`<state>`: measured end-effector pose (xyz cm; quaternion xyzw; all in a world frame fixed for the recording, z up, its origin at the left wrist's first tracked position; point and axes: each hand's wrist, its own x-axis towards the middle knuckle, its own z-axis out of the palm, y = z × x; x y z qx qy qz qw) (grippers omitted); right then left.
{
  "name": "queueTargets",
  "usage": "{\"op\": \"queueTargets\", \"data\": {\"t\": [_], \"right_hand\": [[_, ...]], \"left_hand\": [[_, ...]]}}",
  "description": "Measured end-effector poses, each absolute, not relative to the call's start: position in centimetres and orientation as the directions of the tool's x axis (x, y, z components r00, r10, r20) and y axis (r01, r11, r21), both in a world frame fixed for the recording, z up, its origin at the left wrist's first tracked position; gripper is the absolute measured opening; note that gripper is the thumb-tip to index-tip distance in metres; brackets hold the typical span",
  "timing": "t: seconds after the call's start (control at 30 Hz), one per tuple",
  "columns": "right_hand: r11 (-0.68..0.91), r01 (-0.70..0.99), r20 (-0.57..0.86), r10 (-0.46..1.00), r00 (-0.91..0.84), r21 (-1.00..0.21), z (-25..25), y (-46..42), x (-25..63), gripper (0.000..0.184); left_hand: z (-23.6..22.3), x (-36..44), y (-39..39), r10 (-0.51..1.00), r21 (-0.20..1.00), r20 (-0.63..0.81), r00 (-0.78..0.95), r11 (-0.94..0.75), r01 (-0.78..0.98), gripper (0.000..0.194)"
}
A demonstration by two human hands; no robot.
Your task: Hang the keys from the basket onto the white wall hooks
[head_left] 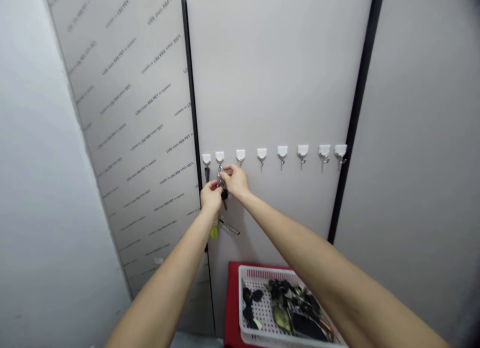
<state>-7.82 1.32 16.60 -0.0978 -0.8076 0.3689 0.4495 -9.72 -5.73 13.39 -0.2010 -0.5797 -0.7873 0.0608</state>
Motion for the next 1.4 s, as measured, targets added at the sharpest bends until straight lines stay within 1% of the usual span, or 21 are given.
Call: {"op": "queueTargets", "data": {"t": [0.07,0.13,0.2,0.23,0.3,0.37,0.4,0.47,0.53,0.57,0.63,0.7,0.77,0.87,0.93,1.03,1.13,1.2,1.27,1.33,1.4], "right_hand": [[0.742,-0.193,0.679,0.433,-0.592,-0.642,15.8,1.8,-6.2,0.019],[0.779,-0.21,0.683,0.344,-0.644,-0.591,14.0,2.8,-4.1,0.02],[0.813,-0.195,0.618,0.238,-0.749,-0.549,11.0,4.1,-1.4,0.018],[0.828,-0.166,0.552,0.195,-0.811,-0.535,9.1,4.9,0.1,0.017],[0.859,-0.074,0.369,0.139,-0.919,-0.507,4.9,6.4,3.1,0.015],[0.896,0.055,0.163,0.14,-0.977,-0.44,0.8,7.7,5.9,0.015],[0.911,0.136,0.084,0.182,-0.98,-0.389,-1.0,8.3,7.0,0.015],[0.917,0.256,-0.012,0.266,-0.964,-0.307,-3.7,9.1,8.6,0.015],[0.899,0.357,-0.043,0.358,-0.933,-0.255,-5.3,9.4,9.5,0.018],[0.885,0.4,-0.042,0.402,-0.915,-0.239,-5.7,9.4,9.7,0.02],[0.866,0.45,-0.016,0.458,-0.889,-0.218,-6.2,9.3,9.7,0.024],[0.87,0.442,0.013,0.455,-0.89,-0.218,-6.5,9.3,9.6,0.03],[0.882,0.408,0.037,0.428,-0.903,-0.234,-6.7,9.2,9.3,0.034],[0.878,0.387,0.072,0.421,-0.904,-0.282,-6.9,9.2,9.0,0.03],[0.868,0.368,0.093,0.419,-0.903,-0.333,-6.7,9.1,8.9,0.026],[0.852,0.317,0.122,0.398,-0.909,-0.417,-5.9,9.2,8.6,0.021],[0.81,0.259,0.122,0.373,-0.92,-0.526,-4.6,9.4,8.1,0.017],[0.735,0.224,0.08,0.354,-0.932,-0.641,-3.6,9.6,7.8,0.017],[0.614,0.192,0.029,0.331,-0.943,-0.766,-2.7,9.7,7.5,0.019],[0.466,0.157,-0.008,0.304,-0.953,-0.871,-1.9,9.5,7.3,0.021],[0.308,0.132,-0.045,0.275,-0.96,-0.942,-1.2,9.1,7.2,0.021]], "left_hand": [[12.1,-9.1,-6.0,0.05,0.864,0.452,-0.89,-0.272,0.424,0.023],[10.2,-8.0,-6.2,0.019,0.84,0.511,-0.859,-0.222,0.495,0.025],[7.5,-6.6,-6.0,0.085,0.846,0.522,-0.849,-0.18,0.502,0.024],[5.9,-5.7,-5.8,0.149,0.863,0.502,-0.852,-0.155,0.482,0.022],[2.4,-3.9,-5.1,0.325,0.906,0.418,-0.848,-0.08,0.416,0.019],[-1.3,-2.2,-4.1,0.507,0.924,0.306,-0.806,0.045,0.379,0.017],[-3.0,-1.5,-3.6,0.577,0.917,0.243,-0.78,0.125,0.378,0.018],[-6.0,-0.4,-2.6,0.697,0.868,0.11,-0.709,0.28,0.411,0.02],[-8.1,0.4,-1.9,0.752,0.781,0.021,-0.659,0.4,0.48,0.022],[-8.8,0.7,-1.7,0.757,0.735,0.008,-0.653,0.438,0.517,0.024],[-9.4,1.1,-1.4,0.748,0.664,0.033,-0.663,0.479,0.574,0.031],[-9.4,1.3,-1.1,0.741,0.634,0.043,-0.671,0.499,0.591,0.037],[-9.2,1.4,-1.0,0.743,0.623,0.005,-0.669,0.521,0.584,0.039],[-9.0,1.5,-0.9,0.742,0.629,-0.049,-0.669,0.543,0.556,0.04],[-9.0,1.4,-0.9,0.74,0.653,-0.06,-0.67,0.537,0.534,0.039],[-8.8,1.1,-0.8,0.717,0.716,0.016,-0.697,0.478,0.509,0.032],[-7.8,0.3,-0.8,0.668,0.827,0.135,-0.732,0.331,0.454,0.016],[-6.6,-0.2,-0.8,0.672,0.917,0.129,-0.73,0.199,0.346,0.007],[-5.3,-0.6,-1.1,0.71,0.979,0.07,-0.701,0.085,0.184,0.006],[-4.1,-0.8,-1.4,0.741,1.0,0.004,-0.671,0.01,0.017,0.009],[-3.1,-0.9,-1.9,0.752,0.993,-0.032,-0.658,-0.049,-0.104,0.012]]}}
